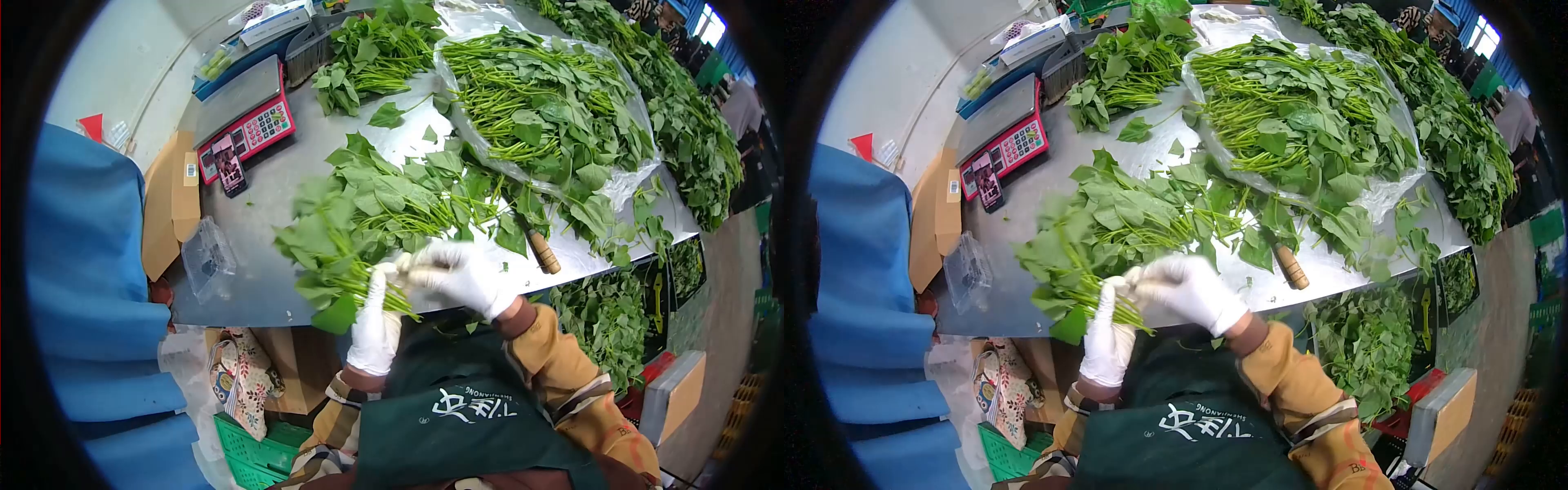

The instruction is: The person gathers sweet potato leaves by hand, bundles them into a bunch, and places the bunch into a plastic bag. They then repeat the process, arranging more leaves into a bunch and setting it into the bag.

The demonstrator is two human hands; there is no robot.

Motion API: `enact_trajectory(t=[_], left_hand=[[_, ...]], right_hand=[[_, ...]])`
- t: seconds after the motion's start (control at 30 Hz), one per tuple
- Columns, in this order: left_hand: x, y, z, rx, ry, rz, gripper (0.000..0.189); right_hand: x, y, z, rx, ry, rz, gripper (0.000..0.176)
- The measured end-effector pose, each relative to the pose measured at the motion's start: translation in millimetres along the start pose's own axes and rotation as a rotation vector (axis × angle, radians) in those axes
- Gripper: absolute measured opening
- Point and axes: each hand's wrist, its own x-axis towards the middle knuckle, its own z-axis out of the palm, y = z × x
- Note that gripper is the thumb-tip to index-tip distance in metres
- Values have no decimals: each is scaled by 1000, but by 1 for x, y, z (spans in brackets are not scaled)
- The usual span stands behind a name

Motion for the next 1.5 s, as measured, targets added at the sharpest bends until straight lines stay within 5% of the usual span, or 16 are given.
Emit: enact_trajectory(t=[0.07, 0.1, 0.13, 0.23, 0.33, 0.43, 0.5, 0.67, 0.9, 1.07, 1.17, 1.2, 1.23, 1.3, 1.37, 1.5], left_hand=[[1, 5, -9, 8, 88, 87, 20], [1, 6, -14, 20, 71, 95, 21], [0, 8, -19, 31, 53, 102, 21], [-3, 8, -8, 27, 102, 82, 22], [-7, 8, -8, 4, 129, 53, 21], [-5, 10, -16, 62, 121, 92, 21], [-4, 10, -16, 44, 145, 70, 21], [-2, 5, -14, 42, 119, 50, 21], [-5, 6, -9, 57, 142, 41, 21], [-6, 7, -16, 37, 124, 34, 24], [-6, 6, -14, 55, 139, 32, 23], [-7, 6, -14, 48, 137, 23, 23], [-7, 5, -14, 42, 130, 14, 23], [-2, 5, -11, 44, 118, 11, 24], [-4, 5, -11, 64, 130, 13, 24], [-4, 5, -8, 85, 141, 21, 23]], right_hand=[[20, 17, -16, -4, 197, 98, 19], [29, 14, -22, -250, 340, 89, 17], [39, 32, -31, -678, 505, -137, 17], [54, 67, -50, -977, 388, 13, 18], [57, 54, -61, -627, 404, 9, 16], [49, 26, -69, 80, 466, 166, 14], [46, 37, -77, 537, 518, 43, 13], [26, 52, -80, 248, 454, 341, 10], [42, 46, -78, -22, 292, 459, 20], [42, 38, -71, 527, 344, 199, 14], [37, 39, -75, 635, 359, 207, 13], [33, 44, -78, 383, 305, 380, 14], [30, 59, -71, 420, 324, 311, 15], [19, 35, -62, 719, 368, 424, 15], [15, 39, -65, 793, 294, 233, 19], [10, 40, -68, 1040, 237, 254, 23]])
